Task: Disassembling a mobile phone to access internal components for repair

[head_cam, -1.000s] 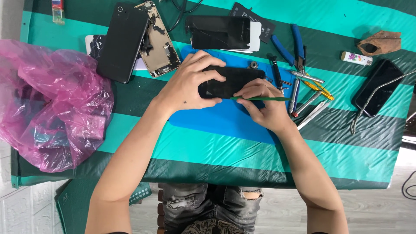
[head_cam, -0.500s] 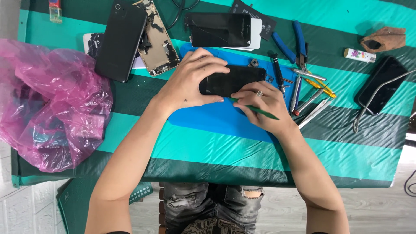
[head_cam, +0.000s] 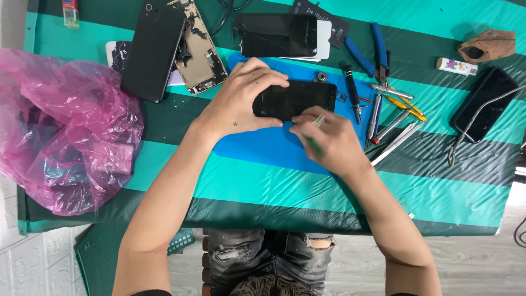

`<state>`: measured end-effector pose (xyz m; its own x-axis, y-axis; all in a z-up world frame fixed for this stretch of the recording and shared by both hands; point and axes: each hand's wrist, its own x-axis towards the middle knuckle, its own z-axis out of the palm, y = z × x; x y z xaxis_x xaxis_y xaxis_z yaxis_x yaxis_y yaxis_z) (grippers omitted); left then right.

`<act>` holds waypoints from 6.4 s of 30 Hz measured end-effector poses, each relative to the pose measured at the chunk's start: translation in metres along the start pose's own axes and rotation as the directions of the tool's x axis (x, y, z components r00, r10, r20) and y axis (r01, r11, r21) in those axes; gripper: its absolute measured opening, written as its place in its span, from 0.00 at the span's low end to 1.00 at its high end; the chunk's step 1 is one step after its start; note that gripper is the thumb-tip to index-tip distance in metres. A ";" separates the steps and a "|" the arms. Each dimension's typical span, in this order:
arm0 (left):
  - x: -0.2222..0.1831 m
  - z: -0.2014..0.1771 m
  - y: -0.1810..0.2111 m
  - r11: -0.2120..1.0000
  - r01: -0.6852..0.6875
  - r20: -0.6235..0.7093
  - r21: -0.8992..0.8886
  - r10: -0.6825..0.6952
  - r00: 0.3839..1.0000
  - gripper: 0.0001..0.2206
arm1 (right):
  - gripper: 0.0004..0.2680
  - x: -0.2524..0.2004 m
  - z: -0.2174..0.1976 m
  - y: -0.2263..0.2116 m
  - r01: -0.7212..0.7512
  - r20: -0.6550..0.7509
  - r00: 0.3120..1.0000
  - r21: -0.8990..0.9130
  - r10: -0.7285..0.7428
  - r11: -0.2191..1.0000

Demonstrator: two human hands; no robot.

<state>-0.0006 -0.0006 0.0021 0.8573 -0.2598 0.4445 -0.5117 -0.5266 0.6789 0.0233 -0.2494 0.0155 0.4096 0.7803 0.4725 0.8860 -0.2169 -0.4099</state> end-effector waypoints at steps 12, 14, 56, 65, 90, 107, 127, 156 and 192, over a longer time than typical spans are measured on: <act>-0.004 0.010 -0.010 1.000 0.013 -0.028 0.009 -0.013 1.000 0.31 | 0.02 -0.017 0.012 -0.012 0.046 -0.104 0.993 -0.146 -0.061 0.988; -0.004 0.007 -0.008 1.000 0.009 -0.023 0.012 -0.008 1.000 0.30 | 0.01 -0.022 0.018 -0.012 0.094 -0.104 0.988 -0.210 -0.118 0.973; 0.000 0.004 -0.001 1.000 -0.005 -0.030 0.006 0.005 1.000 0.30 | 0.07 0.018 0.003 -0.041 -0.079 -0.117 0.991 -0.117 0.065 0.990; -0.004 0.009 -0.006 0.999 -0.015 -0.045 0.050 0.018 0.999 0.31 | 0.01 -0.012 0.015 -0.035 0.224 -0.086 0.965 -0.223 -0.248 0.949; -0.004 0.011 -0.009 0.966 -0.145 -0.038 0.214 0.156 0.987 0.25 | 0.04 -0.009 0.021 -0.039 0.186 -0.159 0.960 -0.249 -0.229 0.951; -0.010 0.013 -0.007 0.913 -0.222 -0.048 0.344 0.253 0.966 0.28 | 0.04 -0.010 0.004 -0.019 0.420 -0.316 0.853 -0.054 -0.415 0.906; -0.003 0.014 -0.043 0.844 0.117 -0.347 0.523 0.085 0.934 0.18 | 0.08 -0.007 0.001 -0.016 0.250 -0.180 0.948 -0.093 -0.263 0.964; -0.019 -0.024 -0.007 0.539 0.132 -0.417 0.832 0.450 0.790 0.04 | 0.10 -0.023 0.010 0.007 -0.126 -0.050 0.992 -0.351 0.116 0.928; -0.006 0.038 0.054 0.679 -0.390 -0.321 0.622 0.676 0.664 0.07 | 0.13 -0.053 0.038 0.054 -0.117 -0.204 0.722 0.906 0.661 0.408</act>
<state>-0.0312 -0.0584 0.0136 0.2049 -0.2685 0.9412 -0.6458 -0.7597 -0.0761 0.0407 -0.2801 -0.0612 0.9259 0.3000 0.2296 0.1166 0.3513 -0.9290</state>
